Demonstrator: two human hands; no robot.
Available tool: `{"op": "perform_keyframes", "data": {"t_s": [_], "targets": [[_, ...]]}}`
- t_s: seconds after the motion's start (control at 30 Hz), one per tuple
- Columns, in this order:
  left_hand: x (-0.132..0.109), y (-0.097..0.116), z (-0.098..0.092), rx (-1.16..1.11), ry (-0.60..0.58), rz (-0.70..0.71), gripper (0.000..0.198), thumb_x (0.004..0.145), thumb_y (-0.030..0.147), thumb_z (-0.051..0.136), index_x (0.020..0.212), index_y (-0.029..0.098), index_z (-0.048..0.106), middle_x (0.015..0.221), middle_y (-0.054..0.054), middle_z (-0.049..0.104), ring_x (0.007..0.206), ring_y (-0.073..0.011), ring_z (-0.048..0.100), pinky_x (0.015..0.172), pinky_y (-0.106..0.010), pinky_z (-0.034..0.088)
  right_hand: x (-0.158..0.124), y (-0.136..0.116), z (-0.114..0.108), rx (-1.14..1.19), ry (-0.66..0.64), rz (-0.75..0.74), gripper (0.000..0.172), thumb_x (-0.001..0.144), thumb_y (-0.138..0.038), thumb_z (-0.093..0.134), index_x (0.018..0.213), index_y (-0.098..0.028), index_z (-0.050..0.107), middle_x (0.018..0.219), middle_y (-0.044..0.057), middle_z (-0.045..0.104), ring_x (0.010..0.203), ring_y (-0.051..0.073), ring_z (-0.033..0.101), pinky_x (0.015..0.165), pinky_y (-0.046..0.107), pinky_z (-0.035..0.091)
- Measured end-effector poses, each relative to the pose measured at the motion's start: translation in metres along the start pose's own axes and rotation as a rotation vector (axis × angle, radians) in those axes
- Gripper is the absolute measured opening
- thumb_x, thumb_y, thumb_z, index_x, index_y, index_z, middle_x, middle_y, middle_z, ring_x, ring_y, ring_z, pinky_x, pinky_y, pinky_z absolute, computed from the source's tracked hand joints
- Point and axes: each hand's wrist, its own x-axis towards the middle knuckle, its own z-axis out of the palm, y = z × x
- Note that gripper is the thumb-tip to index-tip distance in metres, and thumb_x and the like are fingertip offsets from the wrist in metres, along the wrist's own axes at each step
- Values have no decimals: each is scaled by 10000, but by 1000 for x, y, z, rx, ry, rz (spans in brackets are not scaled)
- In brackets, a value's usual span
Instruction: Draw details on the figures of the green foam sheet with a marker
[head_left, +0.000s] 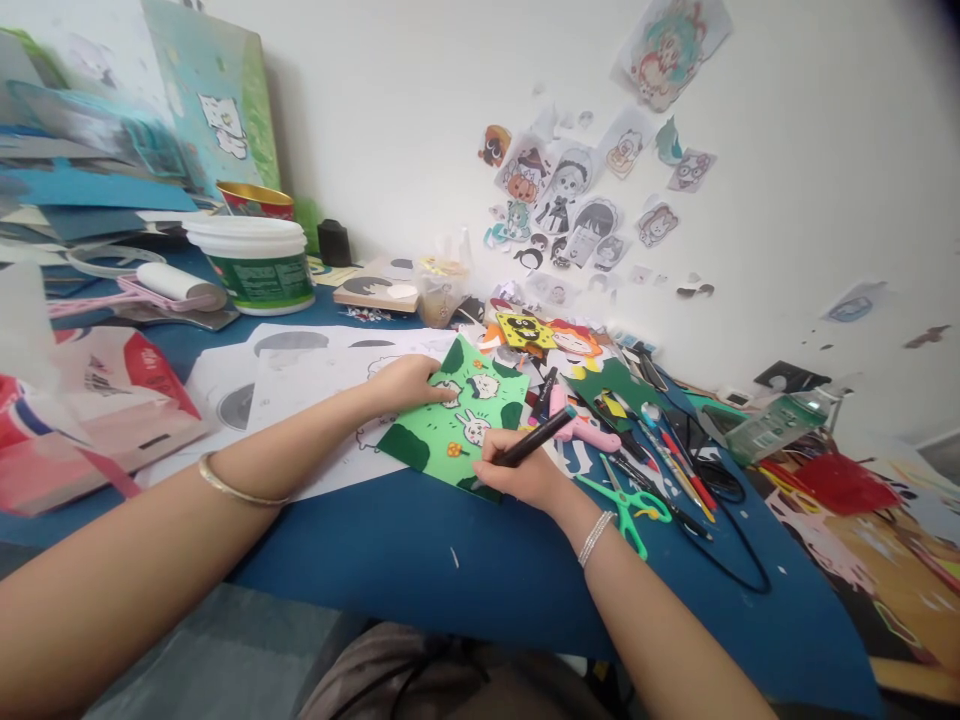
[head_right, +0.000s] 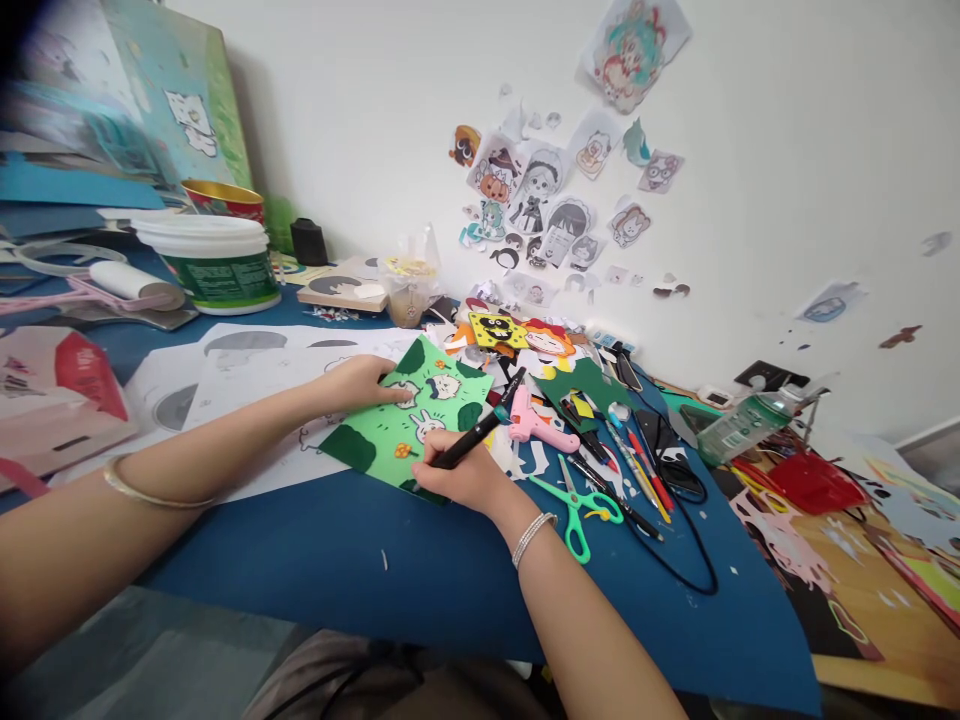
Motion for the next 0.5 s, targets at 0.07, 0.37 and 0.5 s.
{"op": "perform_keyframes", "data": {"t_s": [0.07,0.37,0.5], "targets": [[-1,1,-1,-3,-7,-4,449,668,641,512,573,211,421,619,-38,564,569,-181,501,475,-277,250,0,-1,0,-1,17,3,265,683,-160,538,497,-199,353,533,-60,369,504,92,362,492,230,302],[-1,3,-2,24,-9,-17,443,657,644,507,586,211,449,597,-33,546,573,-195,506,478,-282,268,-1,-2,0,-3,15,23,275,688,-182,567,507,-199,361,525,-67,366,489,87,355,478,227,293],[-2,3,-2,21,-10,-24,436,659,636,511,584,212,442,592,-30,541,567,-191,503,474,-281,264,-1,-2,0,17,-28,46,237,696,-222,599,541,-195,423,545,-58,425,494,92,389,481,230,308]]}}
